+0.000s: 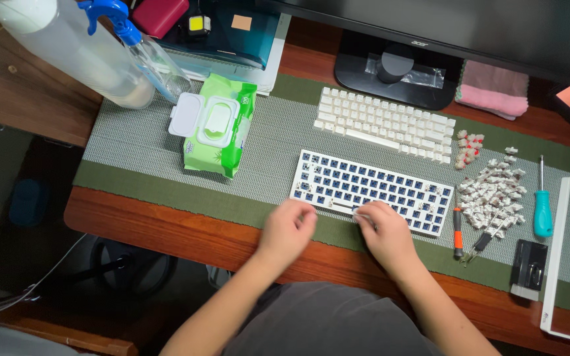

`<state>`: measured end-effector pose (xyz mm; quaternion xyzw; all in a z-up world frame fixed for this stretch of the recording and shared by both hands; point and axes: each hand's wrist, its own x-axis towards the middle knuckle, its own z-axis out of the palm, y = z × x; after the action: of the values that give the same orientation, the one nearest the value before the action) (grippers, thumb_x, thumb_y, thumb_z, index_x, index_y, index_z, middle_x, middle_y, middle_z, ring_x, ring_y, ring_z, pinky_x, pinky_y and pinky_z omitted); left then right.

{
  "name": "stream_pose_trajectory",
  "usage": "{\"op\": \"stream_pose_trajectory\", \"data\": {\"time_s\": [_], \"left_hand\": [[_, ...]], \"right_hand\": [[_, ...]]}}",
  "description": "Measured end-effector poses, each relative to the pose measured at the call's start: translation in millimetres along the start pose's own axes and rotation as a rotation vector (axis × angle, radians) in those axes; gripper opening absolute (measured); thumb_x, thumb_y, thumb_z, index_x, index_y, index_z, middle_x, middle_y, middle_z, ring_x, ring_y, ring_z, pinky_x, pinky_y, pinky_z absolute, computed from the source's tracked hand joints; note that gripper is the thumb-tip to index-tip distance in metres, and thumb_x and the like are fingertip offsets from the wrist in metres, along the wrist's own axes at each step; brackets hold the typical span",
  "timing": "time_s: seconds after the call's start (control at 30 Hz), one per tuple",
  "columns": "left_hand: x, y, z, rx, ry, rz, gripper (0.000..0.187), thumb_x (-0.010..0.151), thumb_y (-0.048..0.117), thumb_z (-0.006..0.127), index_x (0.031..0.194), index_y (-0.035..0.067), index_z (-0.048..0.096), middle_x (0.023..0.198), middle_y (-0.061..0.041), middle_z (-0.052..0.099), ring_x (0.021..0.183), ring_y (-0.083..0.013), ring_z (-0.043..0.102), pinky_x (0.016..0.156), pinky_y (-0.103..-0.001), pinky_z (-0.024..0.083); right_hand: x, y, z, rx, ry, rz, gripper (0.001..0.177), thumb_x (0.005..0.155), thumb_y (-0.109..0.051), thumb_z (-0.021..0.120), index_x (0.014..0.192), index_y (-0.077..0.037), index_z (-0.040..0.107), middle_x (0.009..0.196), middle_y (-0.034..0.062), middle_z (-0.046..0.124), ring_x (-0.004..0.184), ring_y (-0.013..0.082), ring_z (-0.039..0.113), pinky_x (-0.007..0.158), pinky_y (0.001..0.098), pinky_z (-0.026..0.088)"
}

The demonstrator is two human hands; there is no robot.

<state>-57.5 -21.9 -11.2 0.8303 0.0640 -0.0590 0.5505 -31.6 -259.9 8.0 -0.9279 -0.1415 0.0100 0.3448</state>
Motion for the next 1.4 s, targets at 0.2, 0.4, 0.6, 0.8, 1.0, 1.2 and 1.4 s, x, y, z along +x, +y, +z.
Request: {"op": "stream_pose_trajectory", "data": {"time_s": [0.2, 0.4, 0.6, 0.8, 1.0, 1.2, 1.4], "left_hand": [[47.2, 8.5, -31.5, 0.516, 0.038, 0.406, 0.106, 0.069, 0.046, 0.087, 0.151, 0.003, 0.036, 0.16, -0.016, 0.035, 0.15, -0.0356, 0.027, 0.121, -0.057, 0.019], [56.1, 1.6, -19.5, 0.634, -0.043, 0.353, 0.134, 0.065, 0.065, 0.084, 0.16, 0.002, 0.014, 0.169, -0.014, 0.021, 0.156, -0.0291, 0.019, 0.125, -0.059, 0.007], [55.8, -6.2, -15.7, 0.647, -0.023, 0.373, 0.131, 0.068, 0.065, 0.082, 0.16, 0.0, 0.015, 0.168, -0.015, 0.022, 0.157, -0.029, 0.019, 0.125, -0.059, 0.007], [55.1, -4.0, -15.5, 0.654, -0.026, 0.376, 0.129, 0.069, 0.064, 0.081, 0.159, 0.0, 0.016, 0.168, -0.016, 0.022, 0.156, -0.0299, 0.02, 0.125, -0.06, 0.007], [55.3, -1.1, -18.2, 0.662, -0.036, 0.367, 0.125, 0.071, 0.063, 0.081, 0.159, 0.0, 0.018, 0.167, -0.016, 0.023, 0.156, -0.0303, 0.021, 0.124, -0.06, 0.007], [55.0, -3.7, -16.0, 0.682, -0.015, 0.372, 0.124, 0.072, 0.064, 0.079, 0.159, 0.0, 0.019, 0.167, -0.016, 0.024, 0.155, -0.0295, 0.021, 0.125, -0.06, 0.008], [56.3, -3.2, -15.6, 0.685, -0.027, 0.362, 0.123, 0.073, 0.065, 0.078, 0.159, 0.0, 0.018, 0.167, -0.016, 0.023, 0.156, -0.0291, 0.02, 0.125, -0.059, 0.007]], "right_hand": [[36.9, -38.4, 15.7, -0.289, 0.078, -0.389, 0.017, 0.081, 0.0, 0.069, 0.097, -0.003, 0.068, 0.099, 0.0096, 0.064, 0.091, 0.0279, 0.065, 0.076, 0.0378, 0.056], [37.9, -28.3, 0.2, -0.389, 0.019, -0.559, 0.029, 0.069, 0.003, 0.065, 0.098, -0.002, 0.067, 0.097, 0.0072, 0.062, 0.083, 0.024, 0.06, 0.073, 0.0351, 0.055], [44.6, -25.4, 5.2, -0.354, -0.036, -0.615, 0.03, 0.072, -0.001, 0.067, 0.101, 0.0, 0.068, 0.097, 0.0068, 0.061, 0.081, 0.0228, 0.059, 0.071, 0.0345, 0.054], [50.6, -24.1, 0.2, -0.36, -0.071, -0.667, 0.031, 0.071, -0.002, 0.066, 0.102, 0.001, 0.069, 0.098, 0.0063, 0.061, 0.083, 0.0222, 0.059, 0.071, 0.0328, 0.054], [53.7, -18.3, -8.4, -0.416, -0.179, -0.766, 0.035, 0.07, -0.005, 0.066, 0.104, 0.002, 0.07, 0.097, 0.0058, 0.061, 0.082, 0.0208, 0.058, 0.072, 0.0332, 0.055], [55.2, -11.8, -7.8, -0.393, -0.176, -0.787, 0.033, 0.071, -0.004, 0.066, 0.103, 0.002, 0.069, 0.1, 0.005, 0.061, 0.084, 0.0194, 0.059, 0.073, 0.0315, 0.056], [58.9, -11.7, -8.1, -0.412, -0.211, -0.778, 0.027, 0.072, -0.003, 0.067, 0.099, -0.001, 0.07, 0.098, 0.004, 0.061, 0.082, 0.019, 0.058, 0.073, 0.0317, 0.056]]}}
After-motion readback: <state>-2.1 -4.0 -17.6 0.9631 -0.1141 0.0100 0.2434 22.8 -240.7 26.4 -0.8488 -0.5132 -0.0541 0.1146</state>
